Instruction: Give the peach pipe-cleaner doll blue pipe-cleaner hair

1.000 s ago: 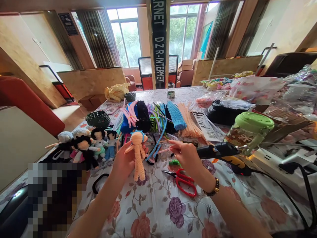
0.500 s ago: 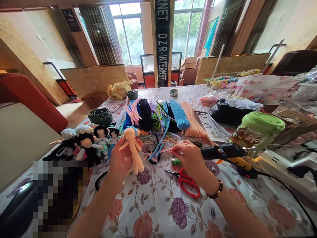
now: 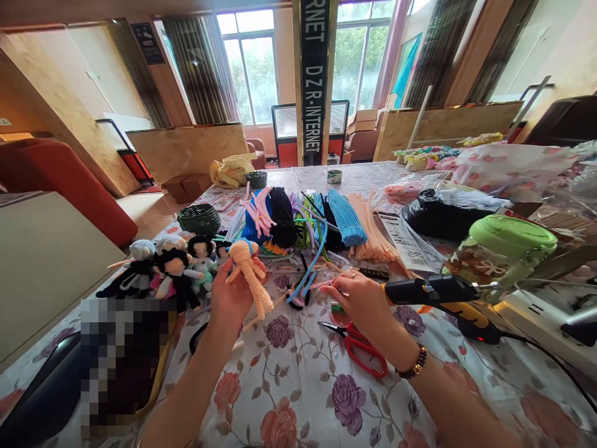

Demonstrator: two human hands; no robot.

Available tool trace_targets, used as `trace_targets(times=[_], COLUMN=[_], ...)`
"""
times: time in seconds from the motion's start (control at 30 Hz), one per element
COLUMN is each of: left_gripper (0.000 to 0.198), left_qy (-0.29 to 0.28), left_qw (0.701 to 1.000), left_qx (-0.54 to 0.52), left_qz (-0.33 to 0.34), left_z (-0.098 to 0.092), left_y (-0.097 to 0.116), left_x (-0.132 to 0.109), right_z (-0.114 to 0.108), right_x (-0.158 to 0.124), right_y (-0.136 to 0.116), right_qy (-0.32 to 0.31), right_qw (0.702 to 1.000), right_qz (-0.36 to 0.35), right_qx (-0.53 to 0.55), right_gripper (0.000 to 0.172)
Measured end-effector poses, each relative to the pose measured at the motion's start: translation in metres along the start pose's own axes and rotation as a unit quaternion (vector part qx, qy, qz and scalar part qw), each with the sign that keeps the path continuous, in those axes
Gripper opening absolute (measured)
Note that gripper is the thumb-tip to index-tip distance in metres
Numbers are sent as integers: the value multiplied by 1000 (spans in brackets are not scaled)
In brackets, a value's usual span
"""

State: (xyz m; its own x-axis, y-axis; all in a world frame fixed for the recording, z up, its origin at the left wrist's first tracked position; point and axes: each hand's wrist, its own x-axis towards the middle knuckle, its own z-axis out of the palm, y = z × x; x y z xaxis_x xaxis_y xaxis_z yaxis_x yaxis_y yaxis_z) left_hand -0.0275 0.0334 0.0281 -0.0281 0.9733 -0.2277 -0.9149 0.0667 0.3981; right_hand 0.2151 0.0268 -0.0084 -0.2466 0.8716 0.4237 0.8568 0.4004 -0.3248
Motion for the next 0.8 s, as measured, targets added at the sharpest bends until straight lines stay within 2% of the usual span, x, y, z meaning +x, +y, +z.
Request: trace_targets(times=[0.1,0.2,0.27,0.43,0.53,0.8], left_gripper=[26,24,23,21,22,24], left_qy=[-7,2,11,-17,-26,-61], left_qw=[1000,1000,1000,1000,999,993], left_qx=[3,1,0,18,33,70], left_qz=[-2,-9,-12,-17,-35,-69], left_z=[-2,-4,-5,-6,-6,-6], left_y=[-1,-3,-4,-10,-13,-19], left_x=[1,3,3,3,1,-5], right_z=[0,3,6,15,21,25], right_x=[0,-1,-2,-2,1,16], right_y=[-2,-4,-5,-7,-10,-24], right_qy=[-2,-5,-14,-17,-10,-33], right_qw=[1000,999,999,990,982,959], right_qz=[8,-20,-36,-138,-190,-259], right_qx=[8,29,12,10,-10,-111], right_gripper=[24,29,23,32,28,24])
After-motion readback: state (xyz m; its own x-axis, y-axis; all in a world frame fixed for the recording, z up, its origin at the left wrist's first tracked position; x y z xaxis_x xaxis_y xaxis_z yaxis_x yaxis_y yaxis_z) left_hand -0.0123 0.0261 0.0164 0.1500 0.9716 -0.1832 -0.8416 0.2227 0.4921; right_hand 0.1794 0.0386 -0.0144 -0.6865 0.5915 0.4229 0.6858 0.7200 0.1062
